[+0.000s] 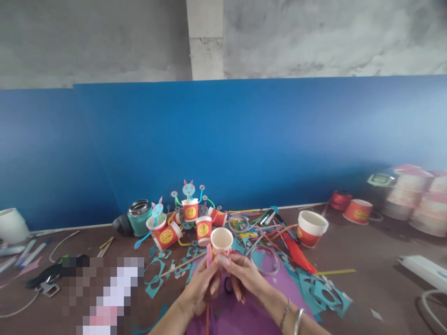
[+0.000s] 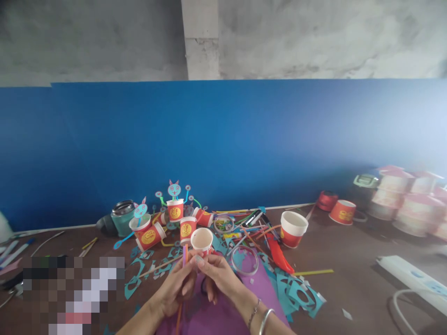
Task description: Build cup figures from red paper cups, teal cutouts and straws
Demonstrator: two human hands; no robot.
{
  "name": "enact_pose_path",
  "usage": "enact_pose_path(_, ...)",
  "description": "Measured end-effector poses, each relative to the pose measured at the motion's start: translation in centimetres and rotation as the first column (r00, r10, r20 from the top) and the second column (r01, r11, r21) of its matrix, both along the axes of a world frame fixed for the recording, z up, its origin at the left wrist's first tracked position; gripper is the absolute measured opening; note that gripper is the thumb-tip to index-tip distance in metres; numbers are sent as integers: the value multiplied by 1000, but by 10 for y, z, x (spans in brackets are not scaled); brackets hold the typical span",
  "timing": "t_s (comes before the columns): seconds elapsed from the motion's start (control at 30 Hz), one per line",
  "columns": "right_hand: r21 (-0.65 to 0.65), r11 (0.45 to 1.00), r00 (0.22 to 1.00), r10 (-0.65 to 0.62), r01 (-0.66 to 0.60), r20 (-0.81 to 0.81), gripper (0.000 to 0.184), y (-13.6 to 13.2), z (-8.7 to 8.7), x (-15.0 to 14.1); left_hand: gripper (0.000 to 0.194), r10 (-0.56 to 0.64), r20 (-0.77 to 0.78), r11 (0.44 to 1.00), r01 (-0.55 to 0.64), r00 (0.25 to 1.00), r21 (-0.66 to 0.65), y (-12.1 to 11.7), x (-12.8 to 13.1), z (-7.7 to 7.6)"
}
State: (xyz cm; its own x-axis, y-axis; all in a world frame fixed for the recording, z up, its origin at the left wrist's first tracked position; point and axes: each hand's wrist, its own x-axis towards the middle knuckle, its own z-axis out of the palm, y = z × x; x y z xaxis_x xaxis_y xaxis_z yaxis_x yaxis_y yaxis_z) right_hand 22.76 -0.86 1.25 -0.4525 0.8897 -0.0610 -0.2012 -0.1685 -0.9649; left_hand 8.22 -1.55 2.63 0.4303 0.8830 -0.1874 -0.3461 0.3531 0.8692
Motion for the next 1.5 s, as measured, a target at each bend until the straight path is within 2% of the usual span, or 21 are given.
enact_pose_path(0.17,-60,998,997,31,-35,-74,39,-1,-4,0,51,13,85,1000,-13,996,6,0,0,-4)
enact_pose_path(0.3,-95,987,986,114,-126,-119,52,-3,1,1,52,-10,190,999,17,982,-36,2,-5,-4)
enact_pose_path(0.37,-100,986,986,119,-131,-115,58,-4,4,1,50,-21,209,998,34,978,-56,2,-7,-4)
enact_pose_path(0.47,-96,992,993,77,-85,-89,62,-4,5,0,50,-43,167,997,53,985,-55,2,-6,-5)
enact_pose_path(0.6,-50,995,995,85,-87,-55,64,0,-2,0,49,-57,88,998,58,994,-9,0,-1,-8)
enact_pose_path(0.73,-25,997,996,70,-71,-57,66,3,-7,-1,47,-51,86,998,48,995,38,0,2,-10)
enact_pose_path(0.8,-16,995,994,101,-102,-48,66,3,-7,0,47,-38,86,997,32,996,71,0,2,-10)
enact_pose_path(0.9,-31,990,989,138,-139,-44,63,2,-5,1,48,-20,79,995,12,997,97,-1,2,-9)
enact_pose_path(1.17,-114,990,990,72,-86,-119,55,-2,-7,0,44,-55,99,998,52,994,35,-1,0,-9)
enact_pose_path(1.37,-128,980,978,133,-154,-161,48,-2,-5,2,43,-114,191,993,119,975,-15,-1,-6,-11)
enact_pose_path(1.5,-107,987,981,100,-119,-167,41,0,-8,1,49,-106,144,994,110,984,-17,-1,-5,-6)
